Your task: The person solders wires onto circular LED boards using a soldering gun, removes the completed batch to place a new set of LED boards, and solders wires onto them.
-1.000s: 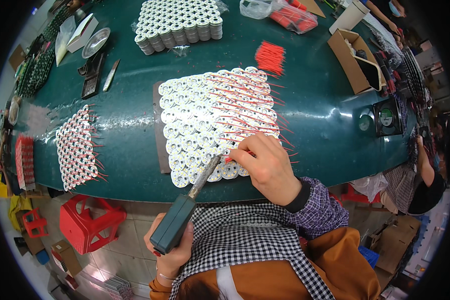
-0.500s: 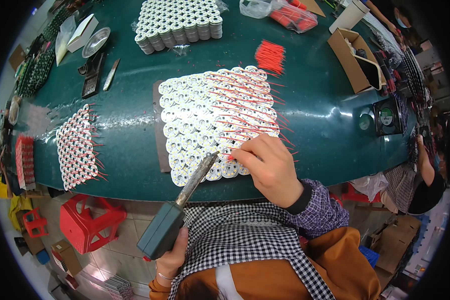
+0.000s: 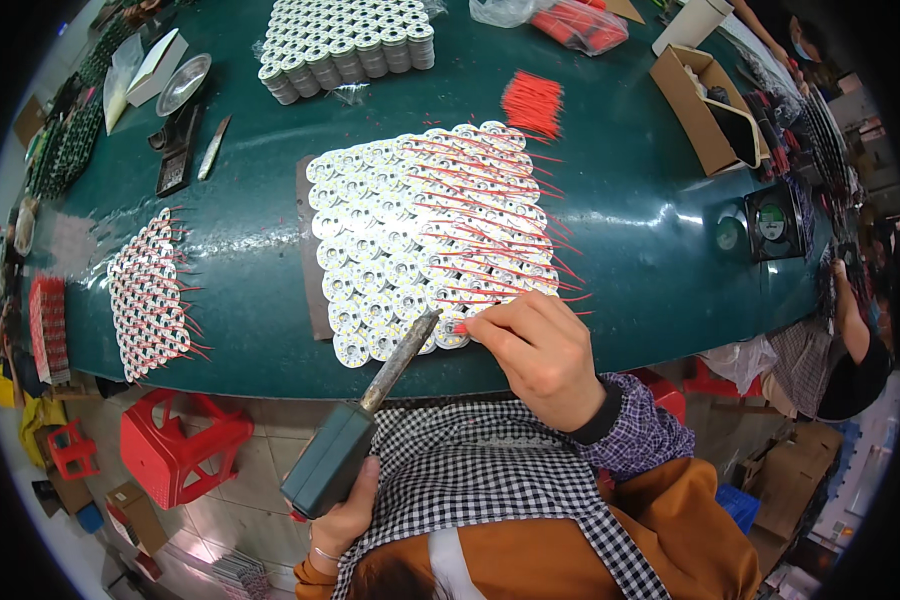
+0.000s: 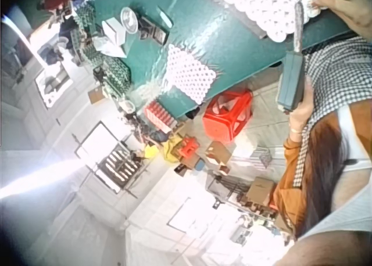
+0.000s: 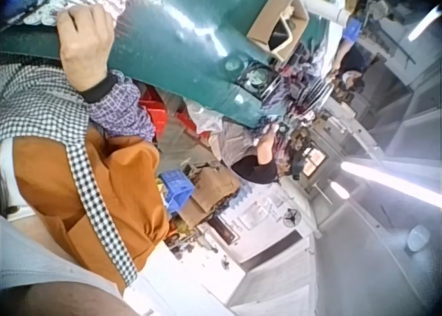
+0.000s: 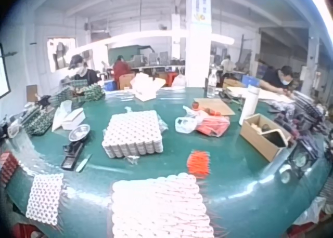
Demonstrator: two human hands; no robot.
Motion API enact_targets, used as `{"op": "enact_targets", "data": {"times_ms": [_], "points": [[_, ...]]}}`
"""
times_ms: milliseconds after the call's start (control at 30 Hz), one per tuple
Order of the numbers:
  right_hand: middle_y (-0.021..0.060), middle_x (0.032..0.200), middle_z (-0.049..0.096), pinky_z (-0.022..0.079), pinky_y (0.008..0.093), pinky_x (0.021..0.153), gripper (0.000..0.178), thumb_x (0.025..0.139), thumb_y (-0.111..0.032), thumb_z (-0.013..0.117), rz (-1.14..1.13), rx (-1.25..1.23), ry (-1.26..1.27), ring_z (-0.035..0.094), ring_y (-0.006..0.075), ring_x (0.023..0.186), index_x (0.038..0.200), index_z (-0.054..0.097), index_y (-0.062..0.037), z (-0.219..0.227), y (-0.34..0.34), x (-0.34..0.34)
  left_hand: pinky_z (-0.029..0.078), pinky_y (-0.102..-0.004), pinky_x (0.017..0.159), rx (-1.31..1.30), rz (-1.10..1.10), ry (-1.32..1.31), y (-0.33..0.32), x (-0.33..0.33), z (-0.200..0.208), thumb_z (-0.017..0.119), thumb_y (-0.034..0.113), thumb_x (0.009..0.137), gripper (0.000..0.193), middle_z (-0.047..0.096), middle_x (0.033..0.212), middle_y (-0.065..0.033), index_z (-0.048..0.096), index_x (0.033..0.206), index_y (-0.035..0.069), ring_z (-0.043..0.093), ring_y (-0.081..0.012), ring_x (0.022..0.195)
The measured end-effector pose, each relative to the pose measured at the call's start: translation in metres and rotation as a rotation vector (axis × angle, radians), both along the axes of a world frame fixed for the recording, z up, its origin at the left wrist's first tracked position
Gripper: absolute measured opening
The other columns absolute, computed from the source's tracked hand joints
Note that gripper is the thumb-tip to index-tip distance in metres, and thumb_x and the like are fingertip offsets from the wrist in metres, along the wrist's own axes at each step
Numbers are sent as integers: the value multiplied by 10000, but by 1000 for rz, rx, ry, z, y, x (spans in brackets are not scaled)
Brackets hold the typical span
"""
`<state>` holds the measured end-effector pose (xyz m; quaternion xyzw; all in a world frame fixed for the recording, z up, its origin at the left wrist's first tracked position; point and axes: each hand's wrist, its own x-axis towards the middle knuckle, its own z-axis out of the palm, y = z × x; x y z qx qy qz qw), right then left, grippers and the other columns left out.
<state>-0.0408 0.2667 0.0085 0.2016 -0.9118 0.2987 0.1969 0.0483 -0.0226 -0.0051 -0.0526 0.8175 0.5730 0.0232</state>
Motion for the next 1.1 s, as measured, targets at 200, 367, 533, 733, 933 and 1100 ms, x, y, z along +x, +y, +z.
{"op": "enact_targets", "data": {"times_ms": [200,367,533,733,933,1100], "points": [[71,936,658,528,358,767,251,770,-55,679,8,17,-23,647,237,879,1012,721,-3,-1,0,1,567,-340,713,-127,-20,-3,5,-7,4,812,30,740,299,721,948,-164,731,1017,-47,711,-265,786],[79,944,648,537,360,765,245,769,-43,676,6,44,-23,638,245,886,1005,715,11,-1,0,2,565,-341,685,-170,-112,97,6,-11,3,804,25,734,266,711,928,-160,727,980,-40,706,-272,762],[82,947,646,537,354,763,246,766,-34,674,1,53,-27,634,244,891,1004,714,13,0,-1,2,558,-344,662,-212,-159,121,5,-12,2,801,34,739,252,698,906,-151,727,969,-36,697,-267,742],[85,945,632,534,355,762,239,766,-32,674,0,63,-30,626,245,886,998,710,15,2,-1,2,552,-345,644,-193,-125,147,6,-8,2,789,57,760,258,688,893,-154,725,993,-35,690,-281,725],[83,951,620,516,359,767,229,773,-41,678,-8,68,-49,623,247,886,993,704,16,4,-2,2,565,-344,672,-169,-68,180,5,-7,7,779,83,782,293,702,928,-176,719,1036,-50,704,-291,737],[81,954,624,501,360,761,236,775,-50,680,-2,63,-29,620,242,890,1001,704,16,3,-2,2,570,-340,684,-165,-59,182,6,-7,9,775,78,781,303,710,939,-185,719,1048,-54,715,-289,750]]}}
